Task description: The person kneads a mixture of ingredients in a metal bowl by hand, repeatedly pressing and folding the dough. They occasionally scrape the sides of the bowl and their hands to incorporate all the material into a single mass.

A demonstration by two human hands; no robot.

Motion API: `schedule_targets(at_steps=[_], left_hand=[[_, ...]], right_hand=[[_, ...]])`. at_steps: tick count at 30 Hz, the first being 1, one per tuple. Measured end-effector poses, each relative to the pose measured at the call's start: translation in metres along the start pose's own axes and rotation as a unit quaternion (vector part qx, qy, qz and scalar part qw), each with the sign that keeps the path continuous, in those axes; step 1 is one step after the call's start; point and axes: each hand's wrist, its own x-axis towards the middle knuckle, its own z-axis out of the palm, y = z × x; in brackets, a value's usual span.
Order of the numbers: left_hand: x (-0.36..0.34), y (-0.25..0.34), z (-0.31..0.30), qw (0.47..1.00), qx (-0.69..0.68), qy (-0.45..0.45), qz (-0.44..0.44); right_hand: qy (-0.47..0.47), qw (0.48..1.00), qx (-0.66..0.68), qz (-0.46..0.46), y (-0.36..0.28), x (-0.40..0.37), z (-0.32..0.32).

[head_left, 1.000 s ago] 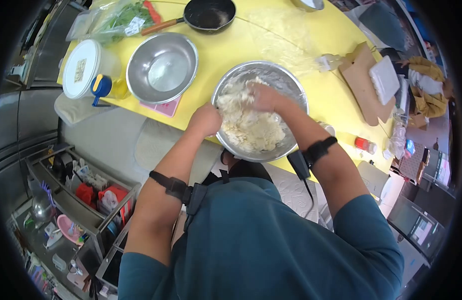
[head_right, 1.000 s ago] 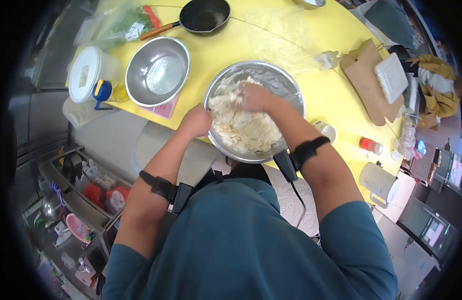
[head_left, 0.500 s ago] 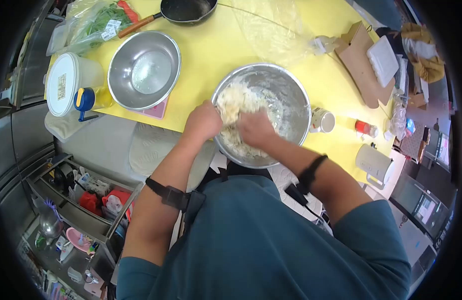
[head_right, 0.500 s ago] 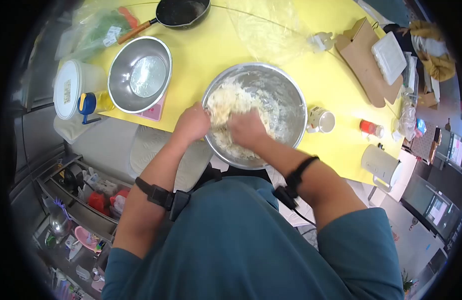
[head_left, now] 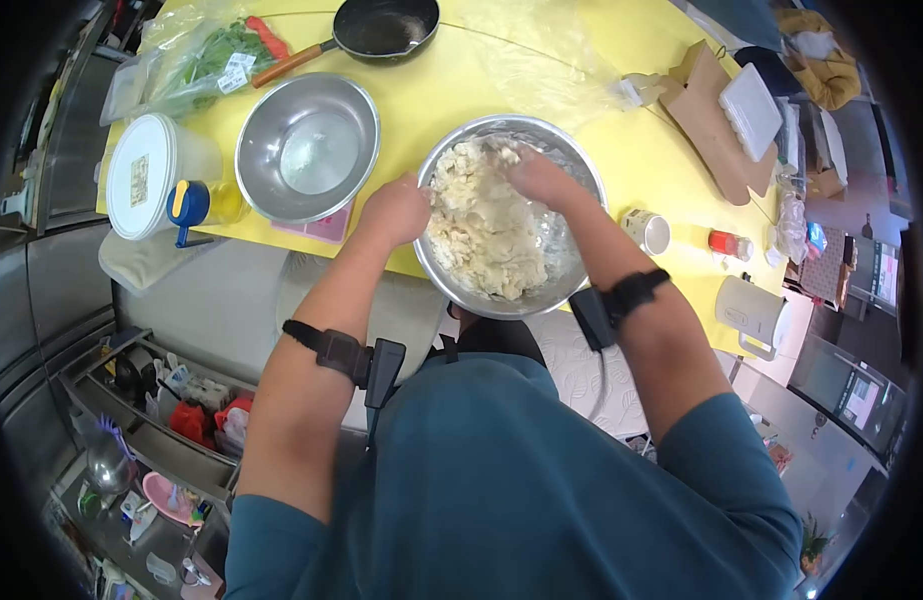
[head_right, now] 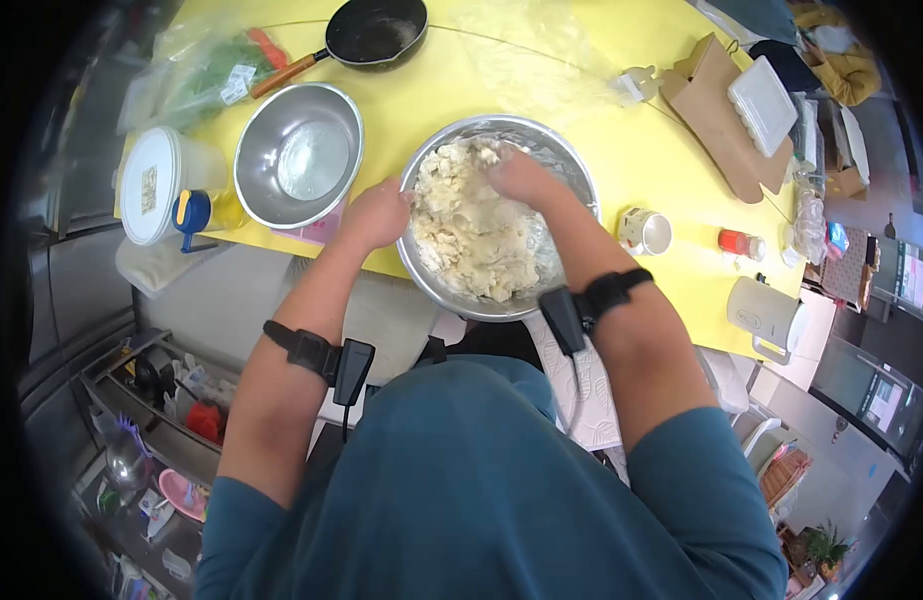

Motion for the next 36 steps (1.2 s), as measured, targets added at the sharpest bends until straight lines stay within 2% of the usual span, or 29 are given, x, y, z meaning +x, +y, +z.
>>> schedule_targets(at_steps=[3, 6, 7, 10, 11, 13, 16, 20, 24, 27, 30, 31, 34, 36], left_hand=[[0.000, -0.005, 0.000, 1.000, 0.000, -0.020, -0.009], [-0.001, -0.010, 0.005, 1.000, -0.004, -0.007, -0.019], [0.000, -0.009, 0.005, 1.000, 0.000, -0.009, -0.025], [0.003, -0.003, 0.003, 0.999, 0.009, -0.014, -0.030], [0.003, -0.001, 0.003, 0.999, 0.008, -0.017, -0.030], [0.006, 0.001, 0.004, 0.999, 0.014, -0.019, -0.023], [0.007, 0.005, 0.006, 0.999, 0.029, -0.017, -0.016], [0.005, 0.005, 0.008, 0.999, 0.034, -0.012, -0.014], [0.001, 0.007, 0.007, 0.999, 0.030, -0.021, -0.038], [0.001, 0.005, 0.007, 0.999, 0.032, -0.021, -0.026], [0.003, -0.003, 0.009, 1.000, -0.012, 0.012, -0.002], [0.001, -0.006, 0.007, 0.999, -0.015, 0.031, 0.007], [-0.015, -0.007, 0.013, 0.995, -0.070, 0.059, -0.029], [-0.017, -0.008, 0.018, 0.993, -0.084, 0.076, -0.037]], right_hand=[[-0.067, 0.962, 0.214, 0.154, -0.039, 0.015, 0.016], [-0.173, 0.935, 0.253, 0.178, -0.032, 0.034, 0.032], [-0.204, 0.945, 0.145, 0.208, -0.040, 0.035, 0.024], [-0.173, 0.984, -0.015, -0.046, -0.021, 0.028, 0.030], [-0.178, 0.983, -0.017, -0.027, -0.020, 0.006, 0.019], [-0.171, 0.961, -0.138, -0.167, -0.015, -0.024, 0.015], [-0.199, 0.928, -0.264, -0.172, -0.041, -0.079, 0.000], [-0.200, 0.924, -0.299, -0.128, -0.051, -0.112, 0.019], [-0.251, 0.916, -0.301, -0.080, -0.052, -0.108, 0.051], [-0.252, 0.907, -0.328, -0.081, -0.049, -0.078, 0.067], [-0.240, 0.908, -0.327, -0.102, -0.049, -0.063, 0.059], [-0.265, 0.892, -0.353, -0.093, -0.060, -0.059, 0.045], [-0.345, 0.887, -0.246, -0.187, -0.039, -0.048, 0.010], [-0.221, 0.949, -0.201, -0.105, -0.044, -0.062, -0.026]])
